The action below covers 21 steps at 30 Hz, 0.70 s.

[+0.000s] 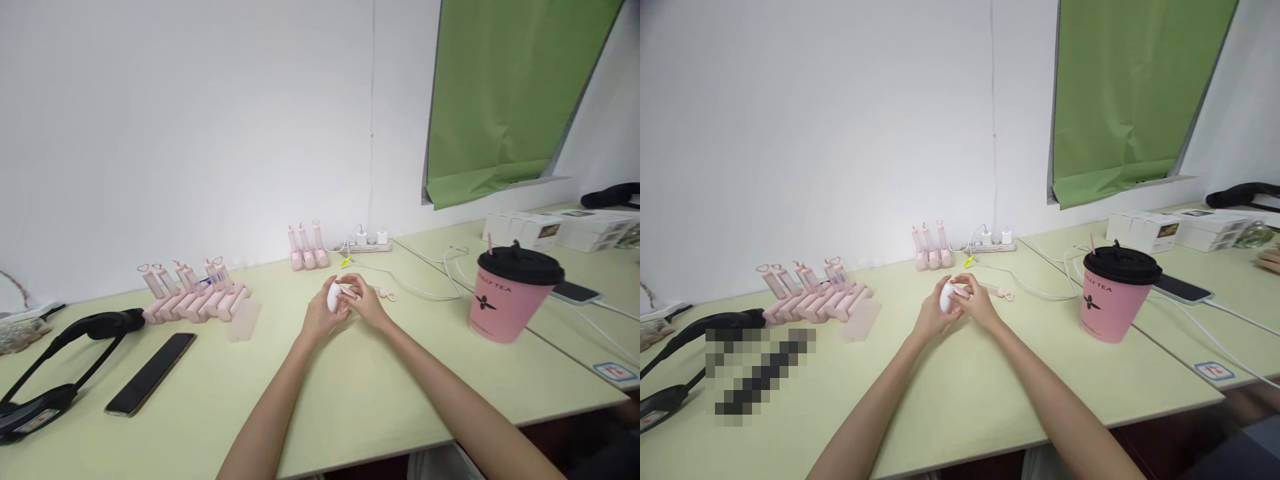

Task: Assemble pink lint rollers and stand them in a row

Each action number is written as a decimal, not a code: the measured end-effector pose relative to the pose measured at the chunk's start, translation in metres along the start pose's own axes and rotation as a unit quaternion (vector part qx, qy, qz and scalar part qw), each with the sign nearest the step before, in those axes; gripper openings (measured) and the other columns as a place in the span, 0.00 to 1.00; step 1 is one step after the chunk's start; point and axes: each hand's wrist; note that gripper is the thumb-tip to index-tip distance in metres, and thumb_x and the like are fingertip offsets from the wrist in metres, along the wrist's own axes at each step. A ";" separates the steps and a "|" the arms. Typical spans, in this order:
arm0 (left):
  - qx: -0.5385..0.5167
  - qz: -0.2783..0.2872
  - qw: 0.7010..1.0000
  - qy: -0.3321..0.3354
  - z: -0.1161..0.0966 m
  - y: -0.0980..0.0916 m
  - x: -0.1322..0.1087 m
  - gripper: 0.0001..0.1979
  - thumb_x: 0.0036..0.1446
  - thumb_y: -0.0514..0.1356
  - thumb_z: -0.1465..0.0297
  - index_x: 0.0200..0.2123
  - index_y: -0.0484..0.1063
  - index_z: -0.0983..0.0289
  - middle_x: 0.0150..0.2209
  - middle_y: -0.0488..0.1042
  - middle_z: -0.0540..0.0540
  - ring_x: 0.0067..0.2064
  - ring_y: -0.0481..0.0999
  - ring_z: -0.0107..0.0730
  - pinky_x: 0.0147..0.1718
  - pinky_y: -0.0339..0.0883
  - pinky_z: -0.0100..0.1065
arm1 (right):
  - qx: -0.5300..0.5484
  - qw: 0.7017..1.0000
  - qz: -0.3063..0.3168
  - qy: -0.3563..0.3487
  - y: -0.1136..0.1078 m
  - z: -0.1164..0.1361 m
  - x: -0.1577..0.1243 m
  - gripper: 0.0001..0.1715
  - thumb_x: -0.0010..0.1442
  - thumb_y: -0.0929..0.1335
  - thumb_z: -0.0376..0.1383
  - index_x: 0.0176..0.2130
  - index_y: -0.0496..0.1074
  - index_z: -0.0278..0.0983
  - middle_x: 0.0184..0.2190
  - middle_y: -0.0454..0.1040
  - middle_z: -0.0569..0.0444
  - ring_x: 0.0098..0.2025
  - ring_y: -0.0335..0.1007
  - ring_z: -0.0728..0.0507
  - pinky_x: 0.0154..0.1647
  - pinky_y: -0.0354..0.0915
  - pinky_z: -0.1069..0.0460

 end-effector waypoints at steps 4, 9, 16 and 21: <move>-0.029 -0.003 1.000 -0.010 0.002 0.003 0.000 0.32 0.43 0.61 0.63 0.52 0.54 0.57 0.36 0.70 0.50 0.34 0.71 0.32 0.34 0.62 0.32 | -0.035 0.994 -0.092 -0.039 0.009 -0.003 -0.007 0.14 0.54 0.63 0.42 0.38 0.72 0.39 0.38 0.74 0.52 0.40 0.69 0.43 0.42 0.63 0.47; -0.081 -0.009 0.997 0.008 0.007 0.009 0.005 0.31 0.41 0.63 0.64 0.48 0.56 0.61 0.44 0.66 0.55 0.44 0.67 0.35 0.42 0.61 0.34 | -0.052 0.991 -0.118 -0.044 0.014 -0.013 -0.006 0.14 0.54 0.63 0.42 0.36 0.74 0.40 0.37 0.76 0.52 0.40 0.69 0.42 0.43 0.63 0.46; -0.110 0.085 0.990 -0.037 0.018 0.011 0.010 0.29 0.42 0.62 0.67 0.48 0.57 0.64 0.45 0.66 0.57 0.44 0.67 0.35 0.42 0.61 0.35 | -0.069 0.989 -0.128 0.005 0.017 -0.028 -0.003 0.16 0.55 0.61 0.41 0.32 0.75 0.38 0.31 0.77 0.53 0.32 0.69 0.44 0.33 0.62 0.50; -0.148 0.121 0.980 -0.061 0.020 0.015 0.008 0.29 0.44 0.61 0.66 0.50 0.56 0.65 0.46 0.65 0.58 0.44 0.66 0.35 0.42 0.61 0.35 | -0.074 0.987 -0.131 0.047 0.018 -0.036 -0.002 0.20 0.54 0.61 0.44 0.27 0.75 0.35 0.23 0.74 0.54 0.25 0.65 0.47 0.27 0.59 0.53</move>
Point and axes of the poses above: each hand's wrist, its own x-axis towards the middle knuckle, its own y-axis out of the palm, z = x × y
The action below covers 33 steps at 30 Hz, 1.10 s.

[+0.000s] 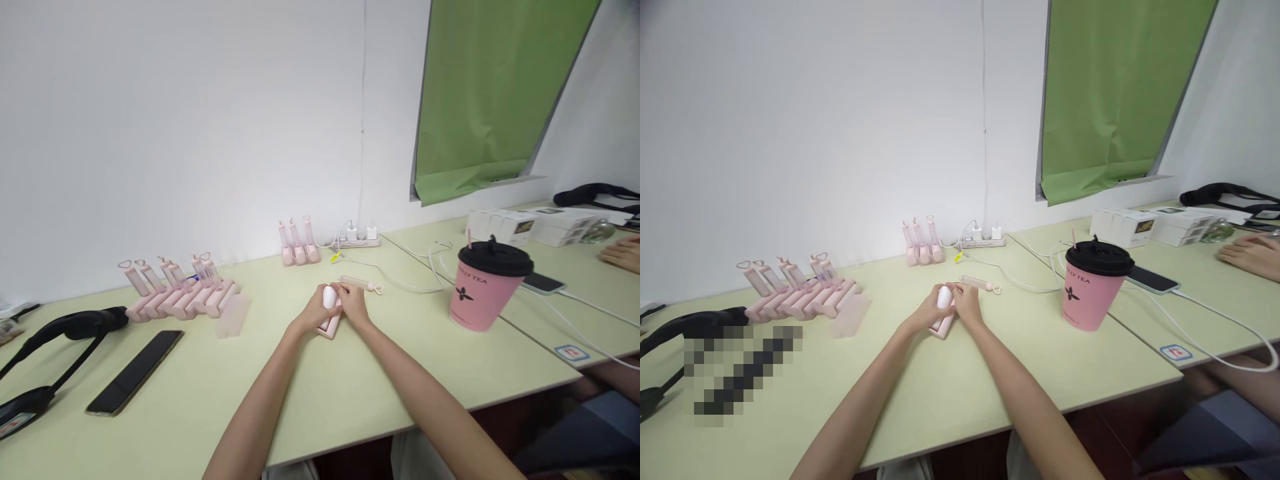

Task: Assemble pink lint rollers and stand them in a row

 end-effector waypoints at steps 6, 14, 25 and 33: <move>-0.036 0.005 0.999 -0.041 -0.005 0.006 -0.003 0.32 0.45 0.61 0.63 0.51 0.53 0.67 0.44 0.65 0.60 0.44 0.66 0.36 0.42 0.61 0.37 | -0.011 1.000 0.002 0.003 -0.001 -0.002 0.002 0.21 0.54 0.62 0.45 0.22 0.73 0.33 0.18 0.71 0.55 0.22 0.60 0.49 0.24 0.55 0.54; -0.038 0.011 0.998 -0.050 -0.006 0.010 -0.008 0.32 0.46 0.60 0.61 0.52 0.50 0.66 0.46 0.63 0.62 0.46 0.65 0.38 0.44 0.60 0.38 | -0.008 1.000 0.003 0.016 -0.003 -0.003 0.003 0.18 0.52 0.63 0.43 0.26 0.76 0.33 0.24 0.76 0.51 0.26 0.66 0.47 0.29 0.58 0.54; -0.036 -0.006 0.999 -0.020 0.001 0.015 -0.009 0.32 0.47 0.59 0.62 0.52 0.49 0.66 0.48 0.61 0.63 0.47 0.64 0.39 0.47 0.57 0.38 | 0.012 0.999 -0.001 0.036 -0.006 -0.002 0.003 0.19 0.51 0.64 0.44 0.26 0.76 0.32 0.24 0.76 0.51 0.27 0.67 0.46 0.29 0.60 0.53; -0.032 -0.011 0.999 -0.028 0.001 0.019 -0.008 0.32 0.48 0.59 0.62 0.52 0.49 0.66 0.48 0.62 0.63 0.47 0.64 0.39 0.46 0.58 0.38 | 0.011 0.999 -0.017 0.035 -0.007 0.000 0.001 0.20 0.51 0.64 0.45 0.25 0.75 0.32 0.23 0.75 0.51 0.26 0.66 0.46 0.28 0.59 0.53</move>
Point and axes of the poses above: each hand's wrist, its own x-axis towards the middle knuckle, its own y-axis out of the palm, z = x × y
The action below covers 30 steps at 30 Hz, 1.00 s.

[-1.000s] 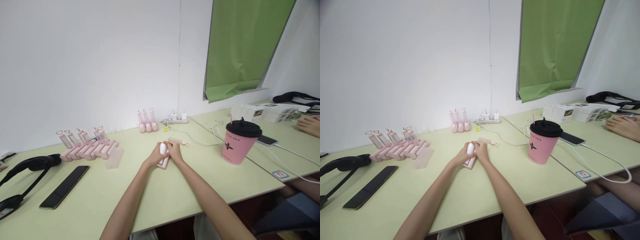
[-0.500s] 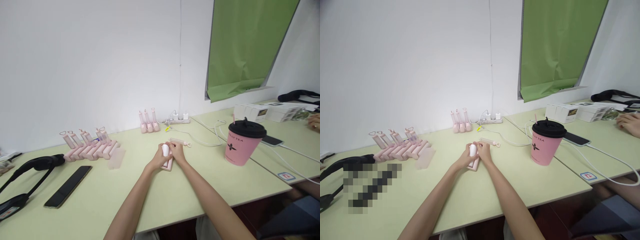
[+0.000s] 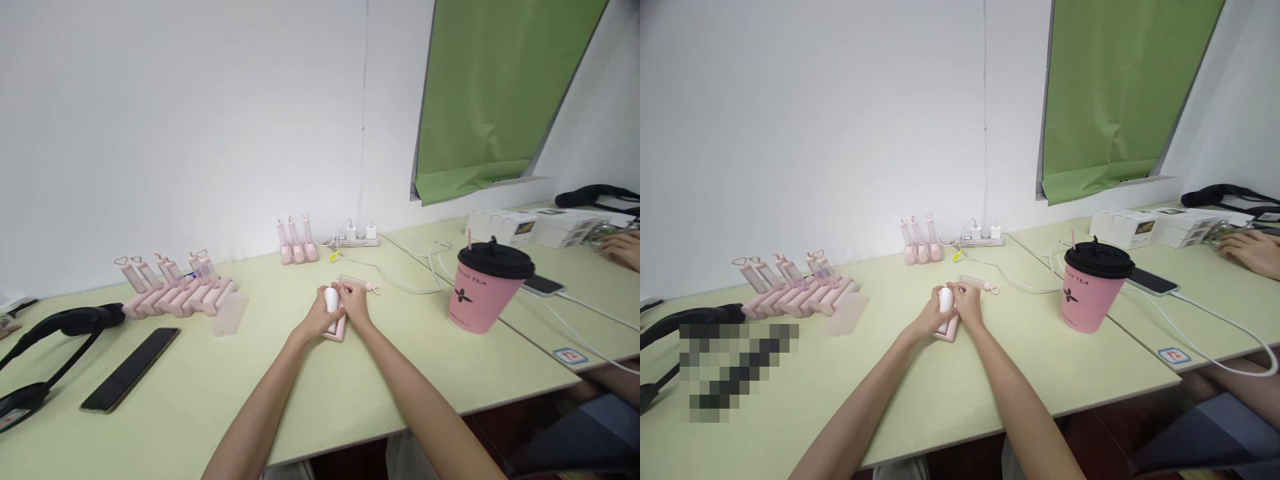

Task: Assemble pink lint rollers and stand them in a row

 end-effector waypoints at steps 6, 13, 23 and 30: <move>0.005 -0.003 1.000 -0.009 -0.002 0.002 -0.001 0.33 0.48 0.59 0.63 0.54 0.48 0.67 0.48 0.63 0.64 0.47 0.65 0.40 0.46 0.58 0.38 | -0.005 1.000 -0.010 0.005 0.000 0.002 -0.001 0.20 0.51 0.64 0.44 0.22 0.74 0.32 0.21 0.74 0.52 0.24 0.64 0.47 0.26 0.58 0.53; 0.009 -0.014 0.999 -0.037 -0.006 0.001 -0.003 0.35 0.47 0.59 0.63 0.55 0.47 0.66 0.46 0.65 0.63 0.43 0.68 0.39 0.42 0.61 0.39 | 0.000 1.000 0.014 -0.007 0.002 -0.001 0.002 0.19 0.52 0.63 0.44 0.26 0.76 0.33 0.24 0.76 0.51 0.27 0.68 0.45 0.29 0.60 0.53; -0.049 -0.020 0.998 -0.035 -0.008 -0.005 -0.006 0.56 0.42 0.63 0.61 0.61 0.24 0.65 0.49 0.66 0.63 0.44 0.69 0.38 0.46 0.59 0.39 | 0.060 0.992 0.106 0.023 0.003 -0.010 0.009 0.30 0.56 0.57 0.53 0.34 0.76 0.35 0.33 0.77 0.49 0.36 0.71 0.43 0.39 0.64 0.50; -0.195 -0.046 0.975 -0.095 -0.003 -0.010 -0.001 0.56 0.42 0.64 0.60 0.61 0.25 0.63 0.52 0.63 0.65 0.47 0.69 0.38 0.45 0.61 0.37 | -0.096 0.993 0.057 -0.048 -0.011 -0.010 0.013 0.28 0.62 0.50 0.45 0.44 0.71 0.37 0.43 0.73 0.49 0.48 0.64 0.43 0.50 0.57 0.46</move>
Point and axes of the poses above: each hand's wrist, its own x-axis towards the middle knuckle, its own y-axis out of the palm, z = x × y
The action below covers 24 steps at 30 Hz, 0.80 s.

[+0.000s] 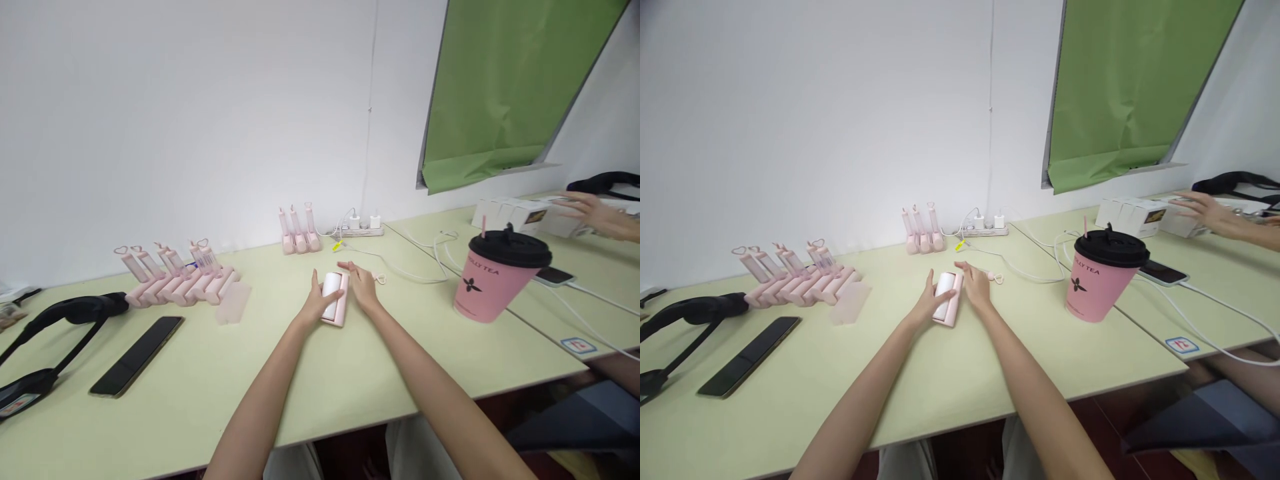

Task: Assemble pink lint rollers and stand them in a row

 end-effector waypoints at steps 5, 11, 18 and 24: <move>-0.118 -0.072 0.990 -0.013 0.008 -0.029 0.013 0.39 0.43 0.64 0.60 0.56 0.53 0.64 0.45 0.69 0.63 0.39 0.73 0.35 0.38 0.66 0.35 | -0.298 0.954 -0.007 -0.025 -0.017 -0.021 0.000 0.21 0.56 0.62 0.38 0.49 0.65 0.37 0.51 0.65 0.44 0.54 0.54 0.36 0.55 0.40 0.34; -0.208 -0.106 0.972 -0.019 0.007 -0.058 0.018 0.28 0.46 0.61 0.61 0.49 0.57 0.64 0.36 0.71 0.56 0.30 0.74 0.30 0.32 0.69 0.34 | -0.205 0.970 0.118 -0.054 -0.015 -0.008 -0.002 0.15 0.58 0.59 0.36 0.43 0.68 0.39 0.41 0.71 0.51 0.44 0.64 0.43 0.46 0.56 0.47; -0.164 -0.132 0.977 -0.024 0.011 -0.061 0.019 0.30 0.45 0.61 0.59 0.50 0.57 0.63 0.35 0.70 0.55 0.29 0.72 0.28 0.30 0.68 0.33 | -0.106 0.977 0.157 -0.101 -0.010 0.026 -0.014 0.18 0.62 0.54 0.41 0.45 0.67 0.42 0.44 0.70 0.52 0.45 0.64 0.45 0.44 0.59 0.49; -0.120 -0.137 0.983 -0.019 0.014 -0.058 0.020 0.30 0.45 0.61 0.59 0.50 0.58 0.63 0.36 0.70 0.55 0.31 0.71 0.29 0.32 0.67 0.31 | -0.140 0.968 0.166 -0.126 -0.010 0.025 -0.017 0.18 0.62 0.55 0.40 0.45 0.67 0.41 0.42 0.71 0.52 0.43 0.65 0.46 0.42 0.60 0.51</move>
Point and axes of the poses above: each hand's wrist, its own x-axis towards the middle knuckle, its own y-axis out of the palm, z = x × y
